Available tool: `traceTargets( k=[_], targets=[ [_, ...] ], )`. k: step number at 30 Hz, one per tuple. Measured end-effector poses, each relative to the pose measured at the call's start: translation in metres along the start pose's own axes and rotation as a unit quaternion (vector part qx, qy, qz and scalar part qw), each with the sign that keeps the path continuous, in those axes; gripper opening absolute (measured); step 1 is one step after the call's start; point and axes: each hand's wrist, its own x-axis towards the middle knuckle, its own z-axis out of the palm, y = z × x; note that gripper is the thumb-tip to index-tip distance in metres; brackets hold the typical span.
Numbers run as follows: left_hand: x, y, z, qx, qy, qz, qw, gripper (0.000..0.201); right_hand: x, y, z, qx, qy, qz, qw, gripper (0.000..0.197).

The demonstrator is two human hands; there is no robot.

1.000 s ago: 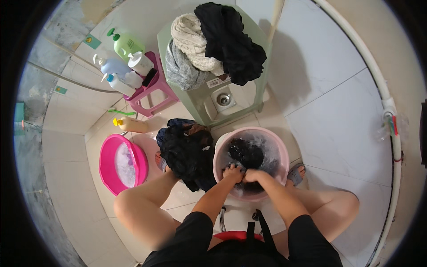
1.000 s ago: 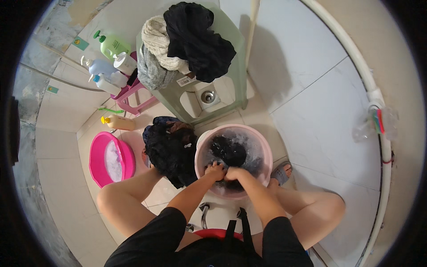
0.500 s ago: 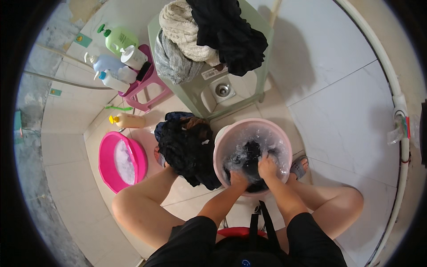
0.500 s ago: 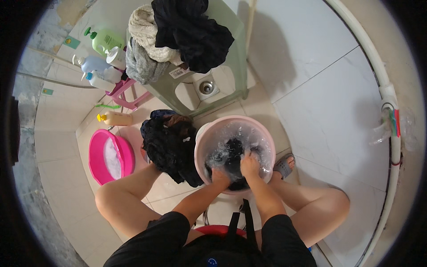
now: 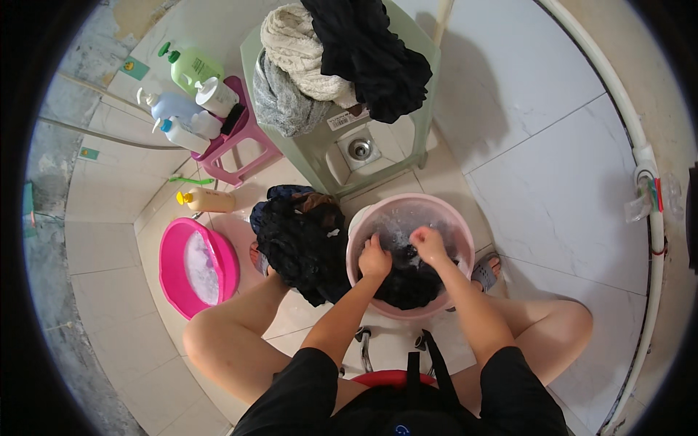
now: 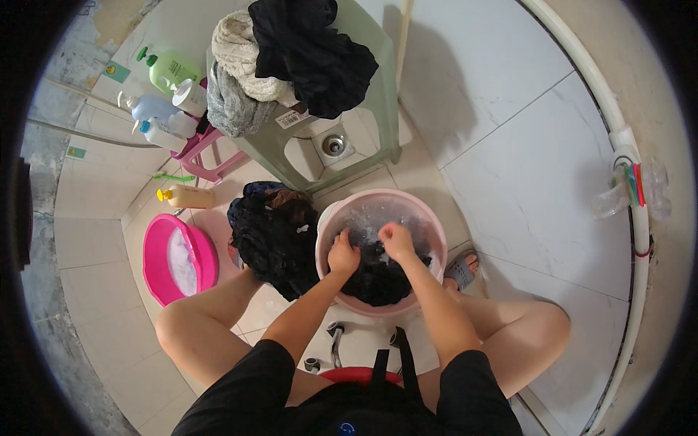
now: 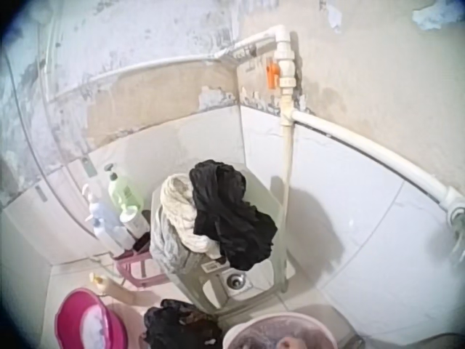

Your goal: The person sits on the floor and washes clothes by hand in a pink basin filled with water. They scrub and rinse a light-colored towel and several dark garments, placing the cleaned items on a nearby green stool.

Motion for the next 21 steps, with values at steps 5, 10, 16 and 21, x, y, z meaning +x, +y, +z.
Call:
traceTargets(
  k=[5,10,16,21],
  targets=[
    [-0.026,0.012,0.006,0.046,-0.024,-0.018,0.998,0.081,-0.002,-0.05,-0.043,0.077,0.358,-0.049,0.929,0.017],
    [-0.042,-0.005,0.044,0.26,0.011,0.151,0.954,0.095,-0.033,-0.01,0.003,-0.171,0.239,-0.06,0.954,0.054],
    [-0.026,0.005,0.015,0.277,-0.287,0.119,0.909,0.065,-0.006,-0.006,-0.003,-0.342,-0.144,0.165,0.914,0.055],
    [0.015,0.034,-0.015,0.224,-0.223,0.183,0.931,0.027,0.006,-0.005,0.032,-0.407,0.075,0.126,0.901,0.045]
  ],
)
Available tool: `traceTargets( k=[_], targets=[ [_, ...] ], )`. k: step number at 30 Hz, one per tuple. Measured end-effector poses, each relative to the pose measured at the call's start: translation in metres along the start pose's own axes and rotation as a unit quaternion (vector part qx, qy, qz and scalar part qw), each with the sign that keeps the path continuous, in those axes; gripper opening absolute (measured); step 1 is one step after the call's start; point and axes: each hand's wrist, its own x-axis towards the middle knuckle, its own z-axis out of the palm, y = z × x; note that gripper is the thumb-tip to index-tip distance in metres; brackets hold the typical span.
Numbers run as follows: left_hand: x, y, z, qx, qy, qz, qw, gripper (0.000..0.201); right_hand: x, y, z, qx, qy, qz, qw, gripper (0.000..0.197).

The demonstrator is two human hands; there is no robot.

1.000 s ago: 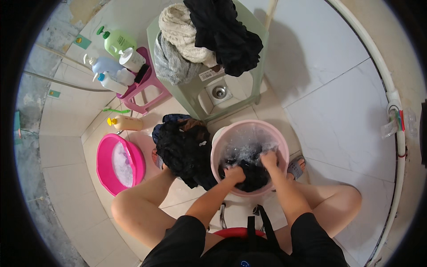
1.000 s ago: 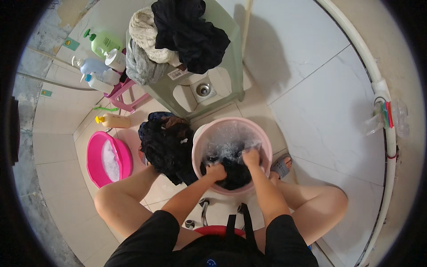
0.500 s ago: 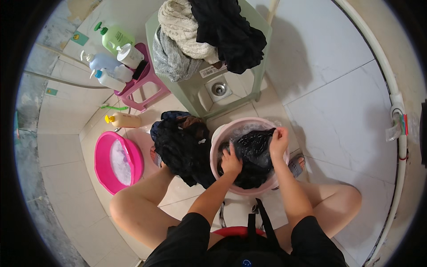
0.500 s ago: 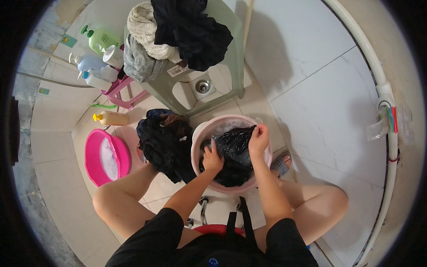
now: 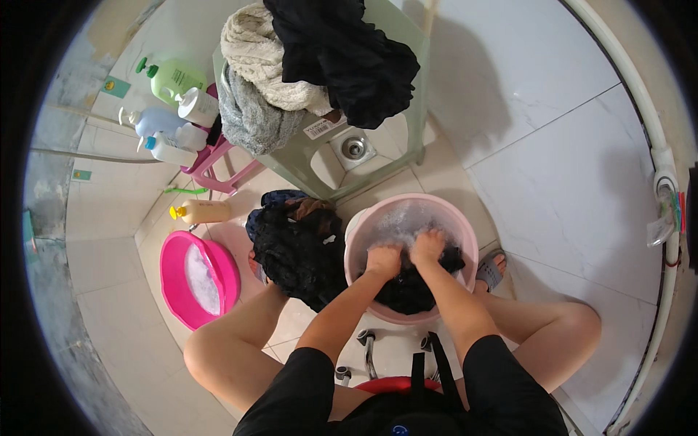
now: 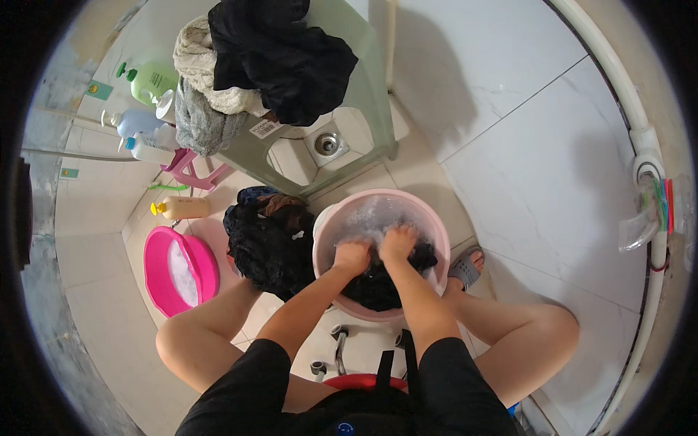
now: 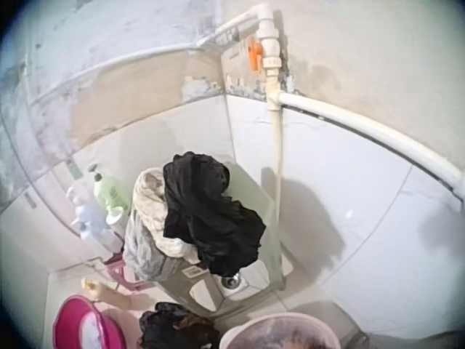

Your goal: The person sits on the floor and washes clothes by hand in a pink basin filled with water. They scrub and rinse a light-colored towel and several dark garments, placing the cleaned items on a nearby green stool.

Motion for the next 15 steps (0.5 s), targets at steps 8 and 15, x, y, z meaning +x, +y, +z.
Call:
traceTargets(
  k=[8,15],
  targets=[
    [0.009,-0.042,0.04,-0.102,0.038,-0.102,0.989,0.038,0.006,0.049,0.011,0.306,-0.044,0.041,0.95,0.033],
    [0.02,-0.01,0.07,-0.738,0.198,-0.216,0.607,0.043,-0.035,-0.015,0.022,0.406,0.065,0.048,0.91,0.052]
  ],
)
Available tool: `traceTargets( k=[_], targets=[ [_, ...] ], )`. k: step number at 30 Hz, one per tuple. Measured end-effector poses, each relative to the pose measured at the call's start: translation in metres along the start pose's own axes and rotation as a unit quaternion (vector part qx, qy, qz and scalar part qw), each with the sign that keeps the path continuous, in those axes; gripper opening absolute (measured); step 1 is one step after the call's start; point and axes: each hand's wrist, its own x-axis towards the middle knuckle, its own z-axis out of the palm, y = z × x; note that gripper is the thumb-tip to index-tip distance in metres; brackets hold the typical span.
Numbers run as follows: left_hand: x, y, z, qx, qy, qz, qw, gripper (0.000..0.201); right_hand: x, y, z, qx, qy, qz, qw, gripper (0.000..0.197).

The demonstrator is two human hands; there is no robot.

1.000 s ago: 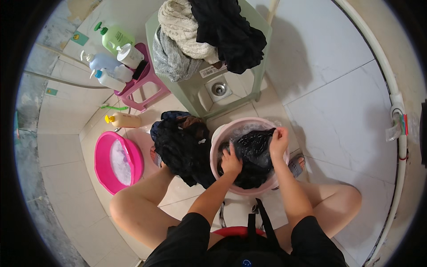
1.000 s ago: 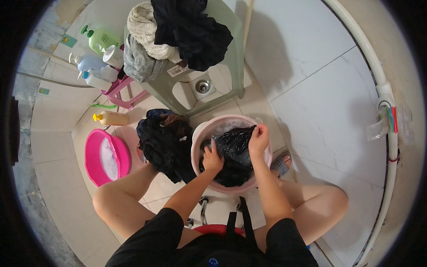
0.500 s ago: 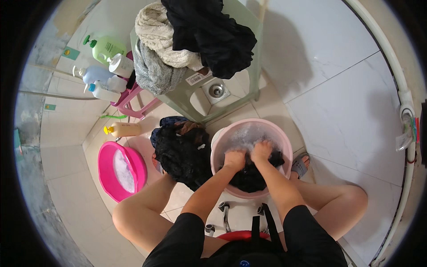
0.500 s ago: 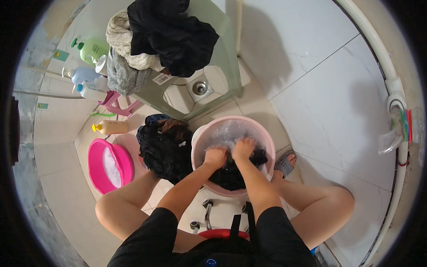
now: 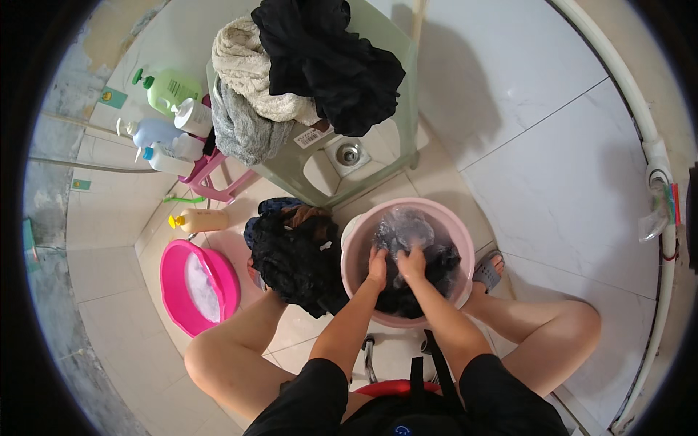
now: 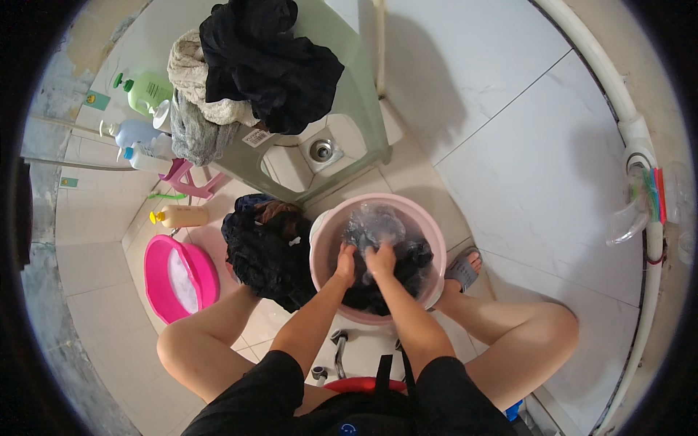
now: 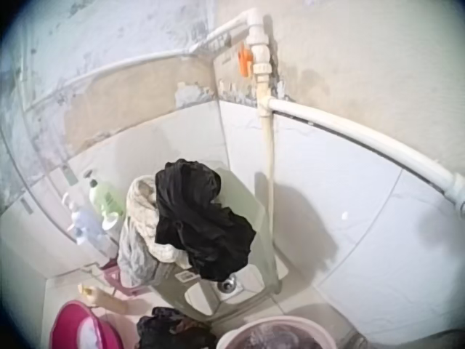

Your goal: The person sits on the floor and washes clothes by hand in a pink basin filled with water. They scrub and rinse a light-colored towel and several dark garments, placing the cleaned items on a nearby green stool.

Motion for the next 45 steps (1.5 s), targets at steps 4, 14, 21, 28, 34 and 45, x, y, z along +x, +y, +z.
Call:
traceTargets(
  k=[4,14,21,28,34,45],
  targets=[
    [-0.014,0.008,-0.012,-0.26,-0.339,-0.038,0.903,0.059,-0.049,-0.052,0.008,0.196,0.02,-0.093,0.976,0.022],
    [-0.037,0.037,-0.016,-0.05,0.027,0.124,0.991,0.03,0.04,-0.046,-0.042,-0.027,0.165,-0.053,0.985,0.03],
    [-0.046,0.036,-0.014,0.556,0.007,0.157,0.816,0.047,0.016,-0.013,-0.037,-0.074,-0.033,-0.195,0.977,0.089],
    [0.002,0.009,-0.012,0.595,-0.058,0.023,0.801,0.059,0.013,0.016,-0.066,-0.076,-0.032,-0.157,0.984,0.091],
    [0.008,-0.001,-0.028,0.519,0.008,0.056,0.853,0.062,-0.04,0.034,-0.076,-0.25,-0.115,0.002,0.961,0.049],
    [-0.044,0.006,-0.008,0.672,-0.008,0.053,0.738,0.057,0.0,-0.014,-0.041,-0.129,0.031,-0.083,0.988,0.063]
  ],
)
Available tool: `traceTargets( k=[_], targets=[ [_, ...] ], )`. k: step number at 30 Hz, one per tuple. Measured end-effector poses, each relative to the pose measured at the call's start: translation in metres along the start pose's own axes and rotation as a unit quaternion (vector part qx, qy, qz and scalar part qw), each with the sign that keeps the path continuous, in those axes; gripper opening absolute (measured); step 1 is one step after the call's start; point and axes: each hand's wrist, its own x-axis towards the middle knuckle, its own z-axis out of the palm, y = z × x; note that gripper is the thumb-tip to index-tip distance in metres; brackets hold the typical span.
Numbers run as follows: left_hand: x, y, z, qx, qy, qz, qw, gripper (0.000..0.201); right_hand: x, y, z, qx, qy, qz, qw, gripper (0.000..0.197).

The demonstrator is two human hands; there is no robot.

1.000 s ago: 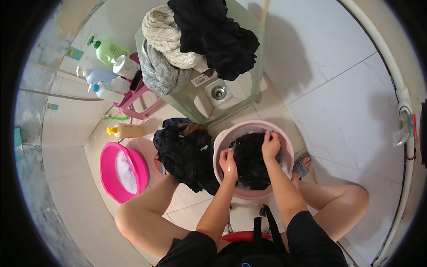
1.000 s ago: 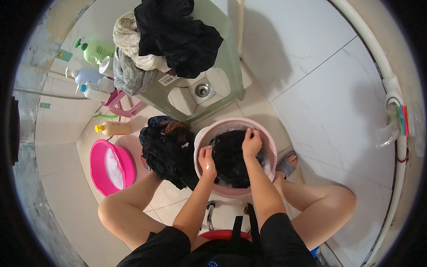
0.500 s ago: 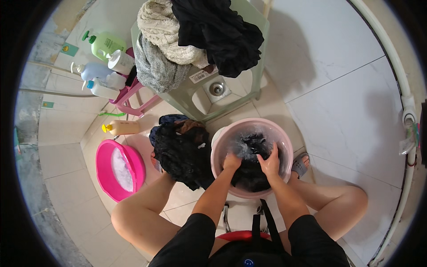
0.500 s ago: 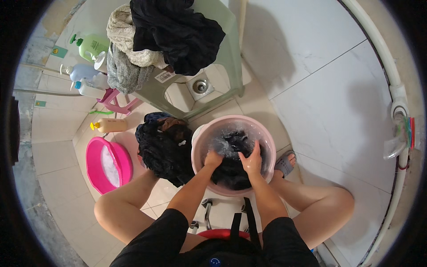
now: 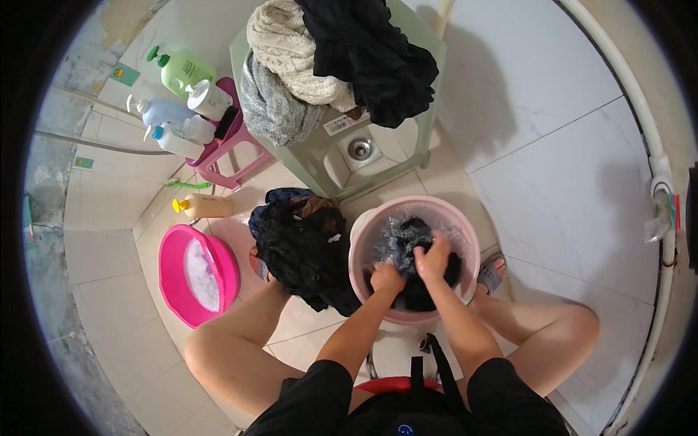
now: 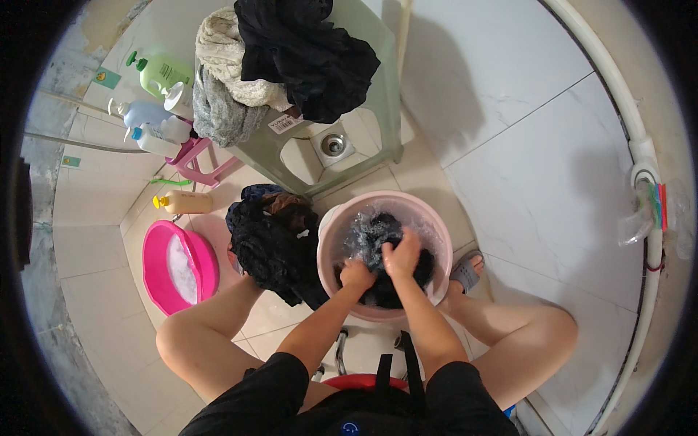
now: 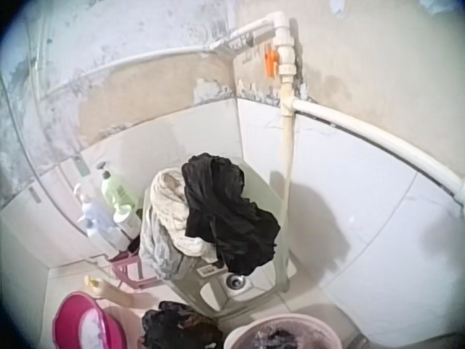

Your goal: The person sits on the floor and washes clothes by hand in a pink basin filled with water. They scrub and rinse a light-colored towel and several dark garments, placing the cleaned items on a nearby green stool.

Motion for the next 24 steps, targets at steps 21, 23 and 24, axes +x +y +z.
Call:
traceTargets(
  k=[21,23,24],
  targets=[
    [0.035,-0.006,0.009,-0.822,-0.286,0.016,0.493,0.044,-0.069,-0.098,-0.006,0.228,0.019,-0.088,0.97,0.02],
    [0.03,-0.001,0.007,-0.827,-0.217,-0.03,0.518,0.043,-0.062,-0.093,-0.007,0.182,0.057,-0.141,0.972,0.019],
    [0.029,0.001,0.001,-0.822,-0.18,-0.077,0.535,0.042,-0.051,-0.087,-0.007,0.144,0.056,-0.132,0.979,0.018]
  ],
)
